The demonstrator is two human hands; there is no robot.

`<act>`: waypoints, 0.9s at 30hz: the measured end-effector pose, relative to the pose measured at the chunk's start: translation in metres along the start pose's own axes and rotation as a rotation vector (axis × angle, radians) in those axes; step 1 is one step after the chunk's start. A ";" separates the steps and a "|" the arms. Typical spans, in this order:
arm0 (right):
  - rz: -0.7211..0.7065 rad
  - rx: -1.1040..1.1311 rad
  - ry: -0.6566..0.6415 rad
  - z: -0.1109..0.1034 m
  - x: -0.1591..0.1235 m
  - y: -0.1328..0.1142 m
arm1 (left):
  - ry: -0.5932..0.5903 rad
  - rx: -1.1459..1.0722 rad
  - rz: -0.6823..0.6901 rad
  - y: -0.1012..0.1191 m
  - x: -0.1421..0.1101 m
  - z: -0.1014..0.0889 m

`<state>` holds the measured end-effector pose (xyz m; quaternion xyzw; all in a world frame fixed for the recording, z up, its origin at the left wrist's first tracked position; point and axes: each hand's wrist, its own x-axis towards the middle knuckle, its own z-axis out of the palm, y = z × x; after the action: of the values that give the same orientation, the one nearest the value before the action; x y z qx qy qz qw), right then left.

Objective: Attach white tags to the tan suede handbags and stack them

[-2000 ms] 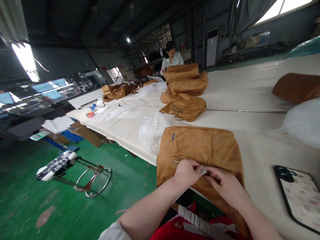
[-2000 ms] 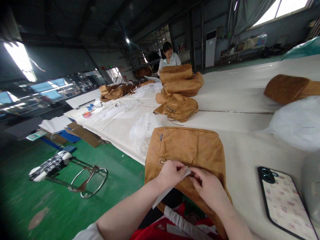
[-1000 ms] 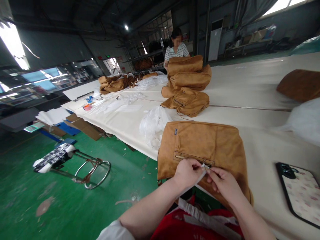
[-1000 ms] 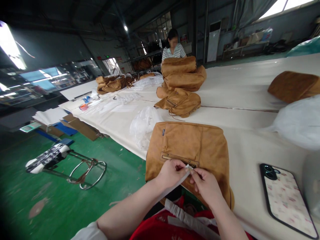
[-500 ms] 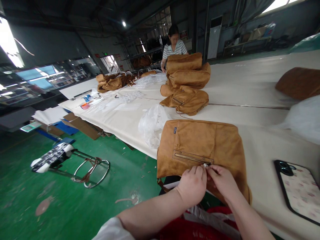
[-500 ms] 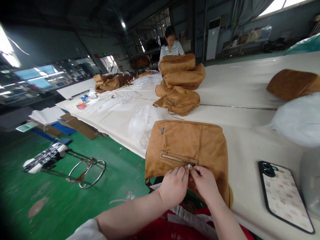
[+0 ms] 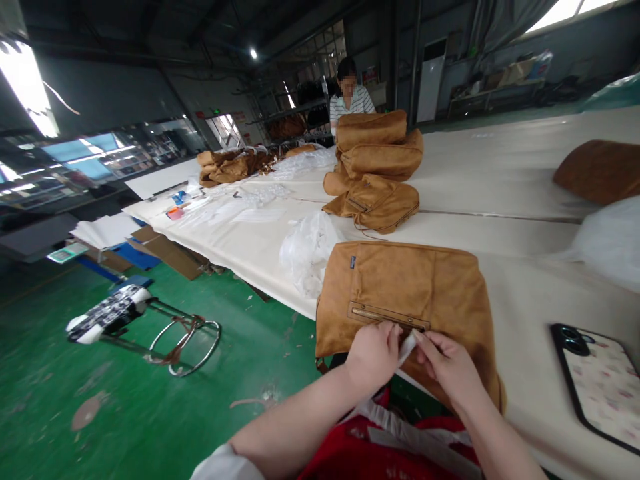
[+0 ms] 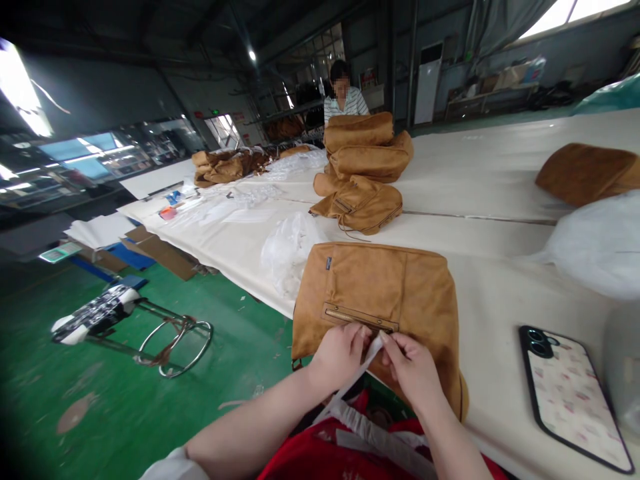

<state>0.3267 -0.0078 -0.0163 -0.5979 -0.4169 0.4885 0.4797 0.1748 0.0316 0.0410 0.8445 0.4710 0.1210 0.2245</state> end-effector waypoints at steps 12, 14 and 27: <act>-0.108 -0.201 0.078 0.010 -0.007 -0.004 | -0.271 0.146 0.070 0.003 0.002 0.009; -0.153 -0.264 0.076 0.006 -0.010 -0.012 | -0.281 0.140 0.049 -0.005 0.006 0.014; 0.116 -1.121 1.139 -0.246 -0.090 -0.035 | -0.207 -0.179 0.084 -0.028 0.021 0.023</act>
<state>0.5515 -0.1292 0.0499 -0.9280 -0.2598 -0.1498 0.2209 0.1744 0.0563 0.0070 0.8479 0.3970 0.0842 0.3412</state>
